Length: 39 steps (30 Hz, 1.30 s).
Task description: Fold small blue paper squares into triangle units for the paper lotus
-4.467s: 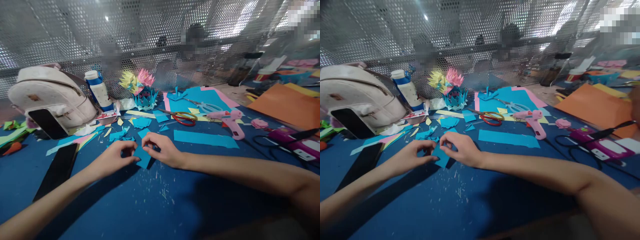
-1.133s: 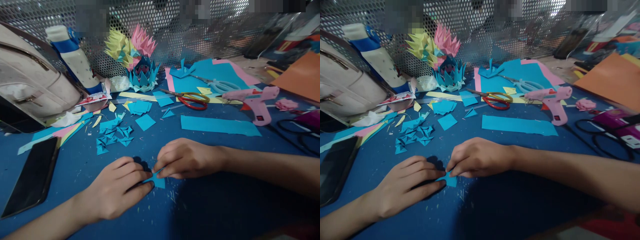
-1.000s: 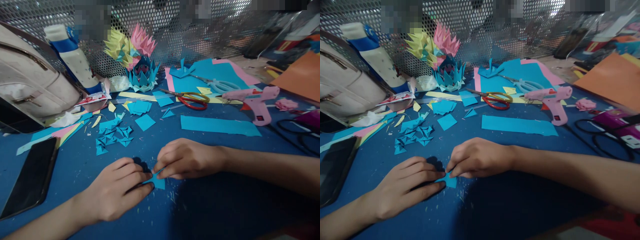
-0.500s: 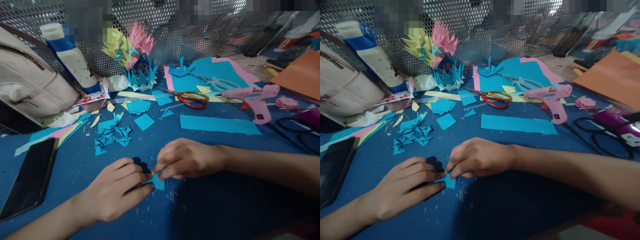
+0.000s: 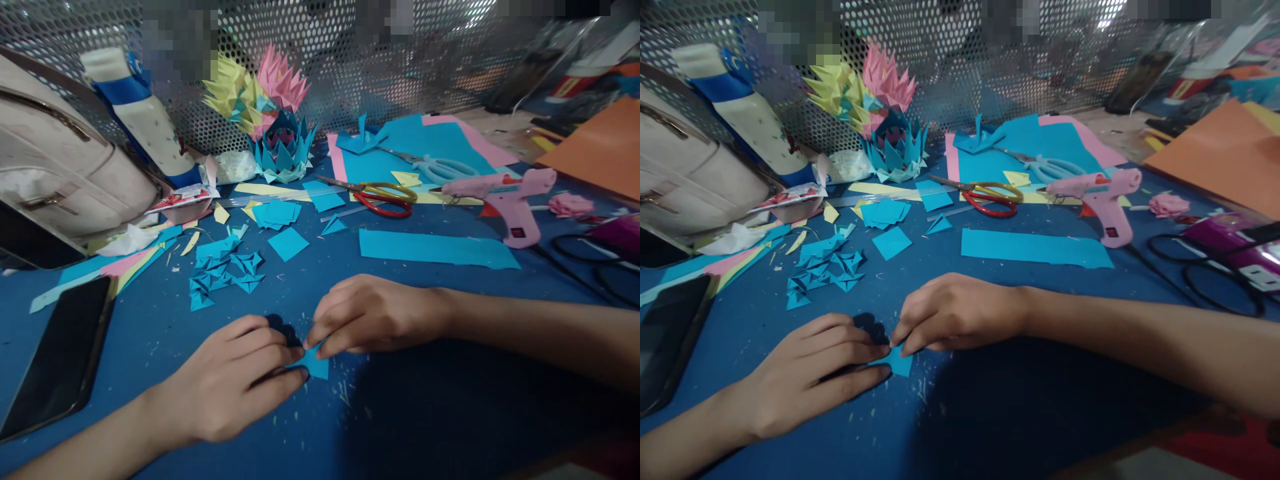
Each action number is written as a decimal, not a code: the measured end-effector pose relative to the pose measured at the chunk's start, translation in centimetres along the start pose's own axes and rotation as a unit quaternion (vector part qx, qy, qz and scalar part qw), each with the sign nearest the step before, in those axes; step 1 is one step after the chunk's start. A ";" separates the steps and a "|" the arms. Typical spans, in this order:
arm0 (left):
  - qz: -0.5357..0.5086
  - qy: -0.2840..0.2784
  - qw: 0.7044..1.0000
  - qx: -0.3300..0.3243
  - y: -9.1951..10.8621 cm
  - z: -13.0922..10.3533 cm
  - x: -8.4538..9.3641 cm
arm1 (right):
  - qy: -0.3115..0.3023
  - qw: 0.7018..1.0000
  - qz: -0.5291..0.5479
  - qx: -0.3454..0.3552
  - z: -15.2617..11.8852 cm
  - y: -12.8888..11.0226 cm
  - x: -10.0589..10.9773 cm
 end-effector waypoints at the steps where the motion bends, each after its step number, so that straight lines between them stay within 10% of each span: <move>1: 0.001 0.000 1.000 -0.001 0.0 0.0 0.0 | 0.000 1.000 0.001 -0.001 0.0 0.0 0.0; 31: 0.026 -0.074 0.995 -0.068 1.5 -0.1 0.3 | -0.002 1.000 -0.011 0.008 0.0 -0.1 -0.1; 39: 0.015 -0.019 0.997 -0.072 1.0 -1.9 1.0 | -0.009 1.000 0.003 0.002 0.0 -0.1 -0.1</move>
Point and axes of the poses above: each hand's wrist, its own z-axis towards the middle knuckle, its own x-axis out of the back of the hand, y = z × x, the point moved 8 cm from there along z, towards the middle knuckle, and after that the axes turned 15 degrees about -z, right-handed, at the moved point
